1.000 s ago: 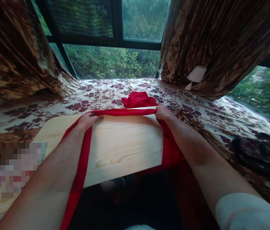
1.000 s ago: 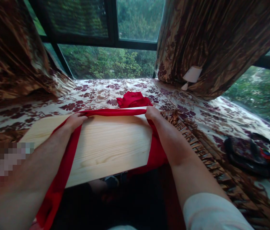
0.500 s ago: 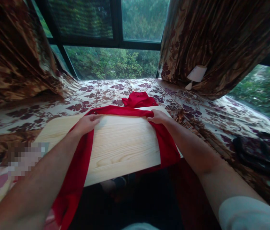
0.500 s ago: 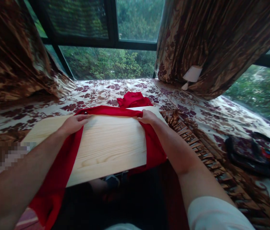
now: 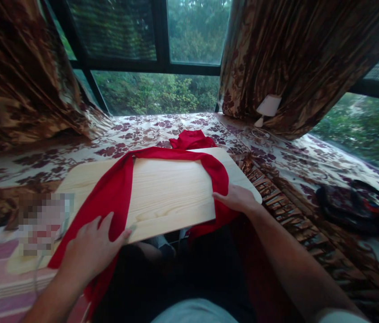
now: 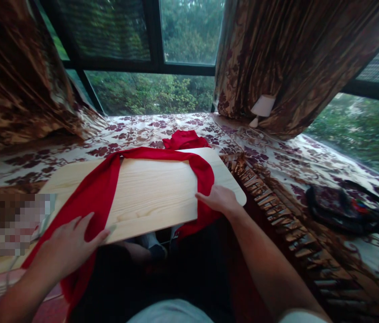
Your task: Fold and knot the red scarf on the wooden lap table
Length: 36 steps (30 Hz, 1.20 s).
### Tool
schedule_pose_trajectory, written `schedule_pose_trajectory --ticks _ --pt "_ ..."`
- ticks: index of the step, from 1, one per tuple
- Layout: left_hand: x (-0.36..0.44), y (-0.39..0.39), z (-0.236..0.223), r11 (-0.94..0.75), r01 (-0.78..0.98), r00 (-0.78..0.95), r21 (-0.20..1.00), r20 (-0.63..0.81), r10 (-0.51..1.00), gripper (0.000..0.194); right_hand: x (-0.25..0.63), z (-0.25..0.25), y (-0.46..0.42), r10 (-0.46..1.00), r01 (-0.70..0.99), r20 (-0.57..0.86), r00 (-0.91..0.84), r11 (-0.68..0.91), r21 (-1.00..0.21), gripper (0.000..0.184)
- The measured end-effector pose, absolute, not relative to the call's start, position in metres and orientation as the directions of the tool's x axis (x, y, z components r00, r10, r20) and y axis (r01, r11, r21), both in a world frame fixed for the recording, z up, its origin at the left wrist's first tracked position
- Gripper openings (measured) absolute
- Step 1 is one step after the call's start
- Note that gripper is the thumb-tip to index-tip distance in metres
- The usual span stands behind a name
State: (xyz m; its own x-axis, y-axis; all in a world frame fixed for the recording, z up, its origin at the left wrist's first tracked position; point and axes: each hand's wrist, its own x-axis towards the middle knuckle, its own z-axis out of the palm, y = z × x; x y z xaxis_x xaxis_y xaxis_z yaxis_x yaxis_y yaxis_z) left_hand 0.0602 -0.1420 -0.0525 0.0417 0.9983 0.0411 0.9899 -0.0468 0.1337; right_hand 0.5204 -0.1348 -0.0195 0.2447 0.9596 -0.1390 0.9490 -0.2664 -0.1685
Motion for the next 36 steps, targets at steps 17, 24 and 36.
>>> schedule_pose_trajectory --ticks 17,24,36 --pt "0.133 -0.073 -0.052 -0.049 0.662 -0.075 0.748 0.132 0.988 0.008 0.411 -0.026 -0.177 0.973 0.141 -0.219 -0.072 -0.207 -0.968 0.031" --pt "0.177 -0.06 -0.041 -0.042 0.324 -0.107 0.945 0.08 0.991 0.032 0.414 -0.033 -0.156 0.988 0.172 -0.128 0.083 -0.141 -0.975 0.039" --pt "0.132 -0.19 -0.055 -0.056 0.752 -0.102 0.657 0.2 0.974 0.028 0.406 -0.047 -0.144 0.988 0.1 -0.08 0.136 -0.093 -0.991 0.037"
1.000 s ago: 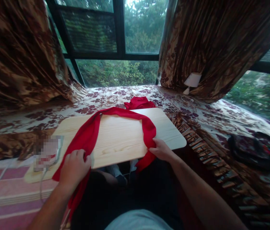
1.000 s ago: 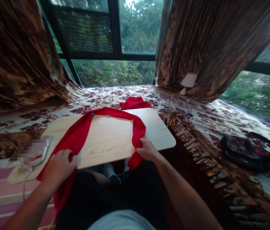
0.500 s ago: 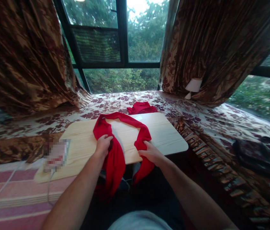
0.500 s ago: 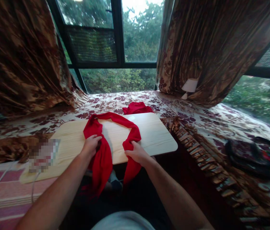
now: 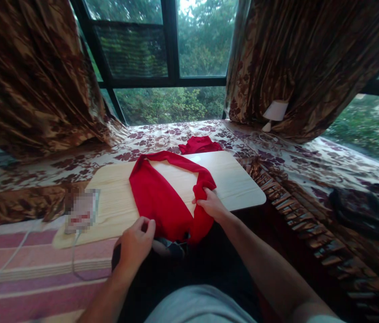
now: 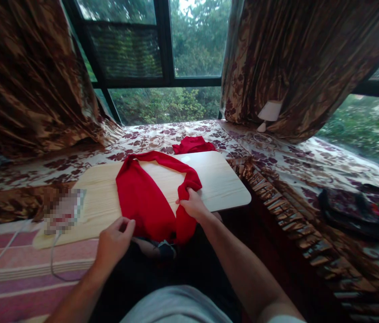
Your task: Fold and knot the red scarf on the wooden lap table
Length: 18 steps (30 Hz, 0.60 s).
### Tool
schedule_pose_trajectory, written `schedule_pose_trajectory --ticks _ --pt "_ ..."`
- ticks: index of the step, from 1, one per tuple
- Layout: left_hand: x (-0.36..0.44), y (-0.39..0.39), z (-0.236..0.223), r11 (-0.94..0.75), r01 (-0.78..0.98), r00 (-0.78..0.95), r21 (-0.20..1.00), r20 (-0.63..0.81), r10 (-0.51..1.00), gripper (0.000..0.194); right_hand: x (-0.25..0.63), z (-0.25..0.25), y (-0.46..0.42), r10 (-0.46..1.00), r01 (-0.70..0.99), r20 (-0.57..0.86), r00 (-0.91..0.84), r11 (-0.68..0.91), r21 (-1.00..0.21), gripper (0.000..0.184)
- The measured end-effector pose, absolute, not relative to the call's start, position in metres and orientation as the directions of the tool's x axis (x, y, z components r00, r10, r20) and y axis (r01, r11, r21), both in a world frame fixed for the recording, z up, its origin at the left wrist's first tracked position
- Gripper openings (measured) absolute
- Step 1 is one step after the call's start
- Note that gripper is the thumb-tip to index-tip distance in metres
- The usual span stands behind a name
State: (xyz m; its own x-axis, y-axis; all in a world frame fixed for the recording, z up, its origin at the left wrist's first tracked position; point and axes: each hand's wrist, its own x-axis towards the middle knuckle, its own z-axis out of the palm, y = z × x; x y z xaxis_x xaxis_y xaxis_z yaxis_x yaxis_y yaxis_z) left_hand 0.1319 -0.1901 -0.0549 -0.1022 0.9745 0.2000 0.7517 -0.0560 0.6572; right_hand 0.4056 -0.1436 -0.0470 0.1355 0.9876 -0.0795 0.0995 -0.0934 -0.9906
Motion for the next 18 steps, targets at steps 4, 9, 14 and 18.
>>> schedule_pose_trajectory --ticks 4,9,14,18 --pt "0.134 -0.214 -0.09 0.142 0.631 -0.211 0.763 -0.008 0.977 0.03 0.408 -0.052 -0.14 0.989 0.169 -0.056 0.136 -0.079 -0.983 0.037" --pt "0.146 -0.215 -0.118 0.194 0.185 -0.184 0.963 -0.16 0.97 0.047 0.413 -0.056 -0.14 0.991 0.169 -0.081 0.109 -0.099 -0.981 0.029" --pt "0.17 -0.21 -0.105 0.381 -0.022 0.037 0.924 -0.38 0.924 0.04 0.409 -0.055 -0.14 0.986 0.082 -0.154 0.059 -0.159 -0.984 0.011" --pt "0.184 -0.204 -0.078 0.513 -0.378 0.16 0.771 -0.491 0.856 0.029 0.409 -0.052 -0.141 0.987 -0.004 -0.154 0.048 -0.154 -0.988 0.012"
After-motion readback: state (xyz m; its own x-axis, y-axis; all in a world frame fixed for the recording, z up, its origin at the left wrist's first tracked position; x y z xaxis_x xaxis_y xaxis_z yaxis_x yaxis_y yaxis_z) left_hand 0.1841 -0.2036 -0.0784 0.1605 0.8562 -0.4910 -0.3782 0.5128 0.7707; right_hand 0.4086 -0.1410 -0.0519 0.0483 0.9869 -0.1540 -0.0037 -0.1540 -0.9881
